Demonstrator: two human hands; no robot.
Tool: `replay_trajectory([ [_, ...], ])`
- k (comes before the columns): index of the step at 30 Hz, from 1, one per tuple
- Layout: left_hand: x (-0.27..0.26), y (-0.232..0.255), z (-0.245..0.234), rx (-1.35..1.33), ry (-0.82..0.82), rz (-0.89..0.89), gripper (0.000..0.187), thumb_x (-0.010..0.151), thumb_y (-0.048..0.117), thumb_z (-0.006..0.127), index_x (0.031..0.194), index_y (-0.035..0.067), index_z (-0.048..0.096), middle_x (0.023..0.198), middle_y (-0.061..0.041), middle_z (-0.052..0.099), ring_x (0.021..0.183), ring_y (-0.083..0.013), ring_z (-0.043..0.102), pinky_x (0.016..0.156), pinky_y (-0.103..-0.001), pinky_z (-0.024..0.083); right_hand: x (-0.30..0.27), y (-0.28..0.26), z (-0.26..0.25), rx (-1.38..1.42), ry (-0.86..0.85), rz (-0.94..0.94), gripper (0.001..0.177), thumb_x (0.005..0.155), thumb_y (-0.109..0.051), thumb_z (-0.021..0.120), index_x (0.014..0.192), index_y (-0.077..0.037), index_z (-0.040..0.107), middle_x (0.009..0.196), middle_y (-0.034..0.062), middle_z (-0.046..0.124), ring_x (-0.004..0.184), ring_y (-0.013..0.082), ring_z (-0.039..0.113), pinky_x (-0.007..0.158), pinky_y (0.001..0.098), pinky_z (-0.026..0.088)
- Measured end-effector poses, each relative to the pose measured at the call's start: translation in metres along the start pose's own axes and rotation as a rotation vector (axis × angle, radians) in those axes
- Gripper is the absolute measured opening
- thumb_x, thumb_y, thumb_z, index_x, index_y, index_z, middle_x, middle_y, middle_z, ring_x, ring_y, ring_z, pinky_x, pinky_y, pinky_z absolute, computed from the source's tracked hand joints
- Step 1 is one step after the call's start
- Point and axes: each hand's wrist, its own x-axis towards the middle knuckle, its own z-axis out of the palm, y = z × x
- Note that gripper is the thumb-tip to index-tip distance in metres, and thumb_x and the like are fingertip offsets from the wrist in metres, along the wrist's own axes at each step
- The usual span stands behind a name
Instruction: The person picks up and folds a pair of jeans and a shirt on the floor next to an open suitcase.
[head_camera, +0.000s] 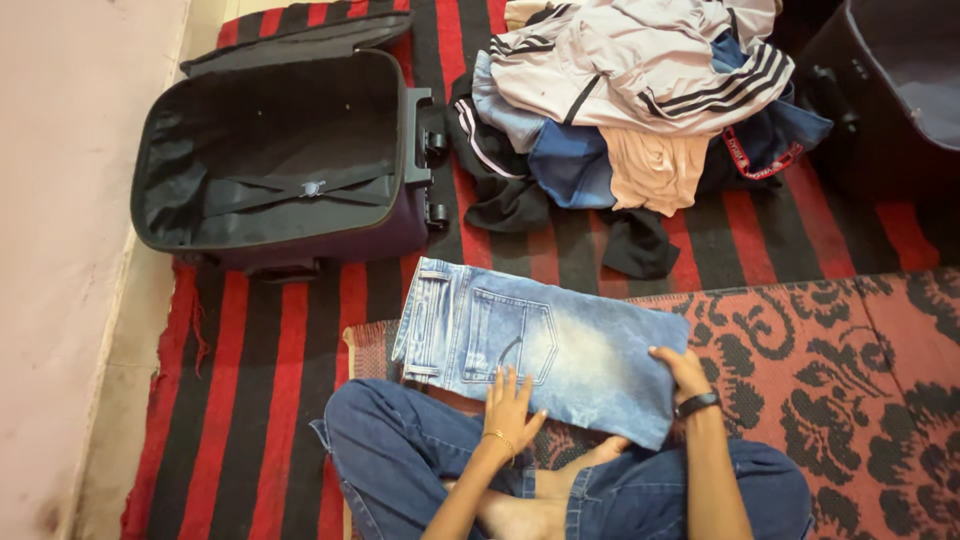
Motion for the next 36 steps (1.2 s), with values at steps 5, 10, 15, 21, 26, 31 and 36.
replay_trajectory([
  [5, -0.009, 0.055, -0.069, -0.652, 0.264, 0.133, 0.093, 0.090, 0.046, 0.072, 0.159, 0.001, 0.028, 0.158, -0.030, 0.038, 0.147, -0.0429, 0.036, 0.119, -0.048, 0.031, -0.074, -0.027, 0.063, -0.096, -0.196, -0.248, 0.039, 0.075, -0.009, 0.075, 0.112, 0.002, 0.069, 0.097, 0.0049, 0.074, 0.082, 0.0160, 0.069, 0.073, 0.0323, 0.057],
  [10, -0.035, 0.110, -0.151, -0.730, 0.283, 0.284, 0.107, 0.085, 0.047, 0.078, 0.161, -0.003, 0.022, 0.157, -0.034, 0.039, 0.146, -0.0470, 0.039, 0.117, -0.046, 0.036, -0.128, -0.039, 0.138, -0.268, -0.161, -0.446, 0.035, 0.080, -0.012, 0.072, 0.112, 0.003, 0.070, 0.086, 0.0038, 0.068, 0.071, 0.0127, 0.058, 0.064, 0.0317, 0.051],
  [15, -0.075, 0.085, -0.193, -0.666, 0.415, 0.241, 0.115, 0.069, 0.043, 0.088, 0.157, 0.003, 0.027, 0.158, -0.032, 0.034, 0.144, -0.0456, 0.037, 0.113, -0.046, 0.037, -0.162, -0.044, 0.186, -0.034, -0.435, -0.309, 0.056, 0.088, -0.023, 0.075, 0.130, 0.007, 0.055, 0.109, 0.0096, 0.066, 0.092, 0.0128, 0.066, 0.076, 0.0299, 0.060],
  [21, -0.080, 0.004, -0.185, -0.649, 0.594, -0.189, 0.057, 0.079, 0.013, 0.078, 0.131, 0.002, 0.060, 0.109, -0.023, 0.075, 0.104, -0.0370, 0.075, 0.083, -0.040, 0.059, -0.192, -0.039, 0.242, 0.049, -0.818, -0.329, 0.083, 0.096, -0.020, 0.069, 0.159, 0.002, 0.021, 0.127, 0.0215, 0.063, 0.117, 0.0238, 0.065, 0.101, 0.0343, 0.052],
  [26, -0.076, 0.014, -0.226, -0.535, 0.574, -0.007, 0.043, 0.084, 0.005, 0.063, 0.126, 0.004, 0.065, 0.095, -0.026, 0.074, 0.091, -0.0425, 0.072, 0.075, -0.048, 0.056, -0.246, -0.068, 0.173, -0.404, -0.714, -0.819, 0.062, 0.092, -0.015, 0.069, 0.150, 0.000, 0.052, 0.154, 0.0226, 0.056, 0.146, 0.0334, 0.049, 0.118, 0.0423, 0.036],
  [31, -0.069, 0.065, -0.291, -0.323, 0.479, 0.177, 0.055, 0.076, 0.002, 0.057, 0.130, 0.006, 0.062, 0.078, -0.028, 0.066, 0.071, -0.0474, 0.063, 0.068, -0.057, 0.048, -0.273, -0.034, 0.124, -0.584, -1.074, -0.404, 0.045, 0.097, -0.028, 0.062, 0.137, -0.009, 0.069, 0.131, 0.0140, 0.073, 0.128, 0.0264, 0.069, 0.111, 0.0380, 0.049],
  [36, -0.080, 0.111, -0.365, -0.349, 0.408, 0.359, 0.049, 0.078, 0.001, 0.063, 0.127, 0.005, 0.064, 0.078, -0.025, 0.069, 0.070, -0.0422, 0.067, 0.063, -0.049, 0.049, -0.281, 0.010, 0.178, -0.704, -1.229, -0.650, 0.057, 0.106, -0.039, 0.053, 0.154, -0.010, 0.056, 0.149, 0.0194, 0.058, 0.146, 0.0385, 0.042, 0.120, 0.0446, 0.031],
])
